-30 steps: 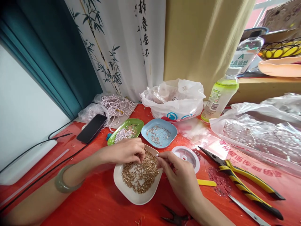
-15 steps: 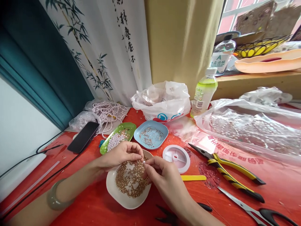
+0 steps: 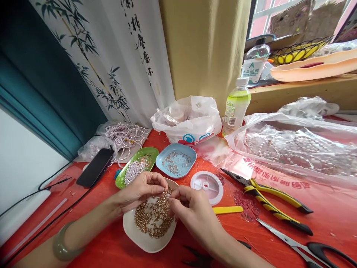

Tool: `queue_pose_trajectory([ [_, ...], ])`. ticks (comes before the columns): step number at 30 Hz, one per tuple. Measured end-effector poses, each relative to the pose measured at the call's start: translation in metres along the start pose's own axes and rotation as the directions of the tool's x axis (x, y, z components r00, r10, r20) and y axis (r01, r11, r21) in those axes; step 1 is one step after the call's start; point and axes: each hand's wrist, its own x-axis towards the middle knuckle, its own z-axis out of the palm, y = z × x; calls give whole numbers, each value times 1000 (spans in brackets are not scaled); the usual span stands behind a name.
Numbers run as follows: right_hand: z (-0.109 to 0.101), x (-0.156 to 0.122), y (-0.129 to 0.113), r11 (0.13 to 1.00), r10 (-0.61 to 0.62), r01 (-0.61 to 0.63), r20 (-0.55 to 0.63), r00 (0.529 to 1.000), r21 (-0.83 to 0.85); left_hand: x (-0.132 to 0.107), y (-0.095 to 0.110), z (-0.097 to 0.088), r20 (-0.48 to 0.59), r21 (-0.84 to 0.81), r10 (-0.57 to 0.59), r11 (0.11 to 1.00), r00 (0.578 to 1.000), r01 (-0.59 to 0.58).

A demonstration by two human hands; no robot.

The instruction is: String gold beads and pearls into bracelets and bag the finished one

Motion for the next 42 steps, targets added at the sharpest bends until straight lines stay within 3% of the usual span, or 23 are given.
queue_pose_trajectory([
  [9, 1, 1, -2, 1000, 0, 0, -1, 1000, -13, 0, 0, 2, 9, 43, 28, 999, 1000, -29],
  [17, -1, 0, -3, 999, -2, 2, -4, 1000, -43, -5, 5, 5, -42, 304, 172, 941, 984, -152],
  [28, -1, 3, 2, 995, -77, 78, 16, 997, -67, -7, 10, 3, -10, 386, 182, 908, 983, -164],
  [35, -1, 4, 5, 999, -46, 46, 47, 998, -8, -9, 14, 2, 1, 412, 222, 889, 975, -202],
  [42, -1, 3, 9, 999, -43, 43, 4, 999, 27, -7, 20, -9, 7, 539, 152, 832, 988, -132],
])
